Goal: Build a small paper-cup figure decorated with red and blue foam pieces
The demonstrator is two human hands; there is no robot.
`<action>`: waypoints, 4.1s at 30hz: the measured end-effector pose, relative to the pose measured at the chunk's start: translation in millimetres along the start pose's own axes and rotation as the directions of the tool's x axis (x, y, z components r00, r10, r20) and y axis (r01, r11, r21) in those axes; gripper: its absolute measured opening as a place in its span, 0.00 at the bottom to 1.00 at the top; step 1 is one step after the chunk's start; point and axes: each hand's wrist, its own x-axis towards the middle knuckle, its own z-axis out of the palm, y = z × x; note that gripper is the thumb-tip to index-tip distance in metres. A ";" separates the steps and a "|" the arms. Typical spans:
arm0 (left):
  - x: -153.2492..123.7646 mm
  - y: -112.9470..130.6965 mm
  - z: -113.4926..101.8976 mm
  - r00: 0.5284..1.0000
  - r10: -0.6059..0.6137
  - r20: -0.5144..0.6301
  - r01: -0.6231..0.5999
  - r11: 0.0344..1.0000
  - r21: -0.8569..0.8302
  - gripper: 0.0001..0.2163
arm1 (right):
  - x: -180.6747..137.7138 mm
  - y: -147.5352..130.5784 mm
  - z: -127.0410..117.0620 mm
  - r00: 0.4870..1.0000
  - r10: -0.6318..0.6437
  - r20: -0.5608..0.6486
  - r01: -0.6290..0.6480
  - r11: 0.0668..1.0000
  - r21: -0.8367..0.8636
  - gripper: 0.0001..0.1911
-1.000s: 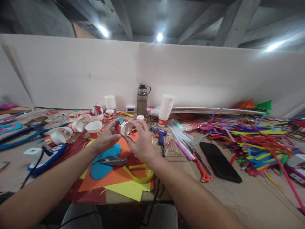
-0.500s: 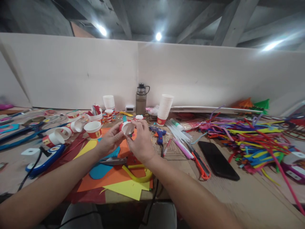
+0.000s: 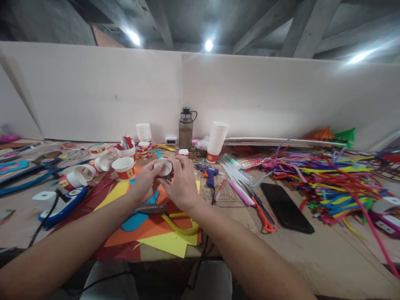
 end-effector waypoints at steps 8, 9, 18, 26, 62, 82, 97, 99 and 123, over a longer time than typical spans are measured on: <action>10.8 18.0 -12.7 0.987 -0.152 -0.043 0.138 0.962 -0.235 0.13 | 5.0 11.6 -6.7 0.977 0.215 -0.011 -0.207 0.952 0.223 0.15; 10.9 18.4 -13.1 0.988 -0.150 -0.047 0.136 0.964 -0.229 0.14 | 5.1 13.0 -6.4 0.973 0.229 -0.005 -0.222 0.948 0.227 0.14; 13.2 11.9 -15.8 0.987 -0.132 -0.096 0.109 0.971 -0.212 0.11 | 8.9 17.8 -10.5 0.976 0.216 -0.005 -0.210 0.955 0.210 0.08; 17.3 5.6 -28.9 0.981 -0.041 -0.192 0.032 0.998 -0.048 0.07 | 22.4 34.9 -46.7 0.958 0.232 -0.170 -0.203 0.964 0.172 0.04; 22.2 21.4 -27.8 0.890 -0.264 -0.373 0.156 0.943 -0.294 0.04 | -31.2 87.3 -129.9 0.711 0.228 0.666 0.328 0.730 -0.600 0.09; 18.5 10.5 -24.9 0.927 -0.209 -0.310 0.143 0.964 -0.223 0.01 | -1.1 -11.0 -11.8 0.968 0.217 0.129 -0.249 0.907 0.340 0.07; 5.2 6.9 -11.8 0.932 -0.177 -0.317 0.145 0.982 -0.120 0.07 | -15.9 -4.4 -17.0 0.991 0.090 0.100 -0.107 0.978 0.181 0.04; 4.7 5.0 -11.2 0.920 -0.191 -0.343 0.162 0.980 -0.112 0.08 | -16.0 -4.1 -16.5 0.993 0.067 0.093 -0.082 0.984 0.160 0.04; 2.3 4.3 -9.2 0.951 -0.152 -0.268 0.131 0.987 -0.095 0.08 | -18.1 -1.2 -14.2 0.994 0.053 0.094 -0.064 0.992 0.112 0.05</action>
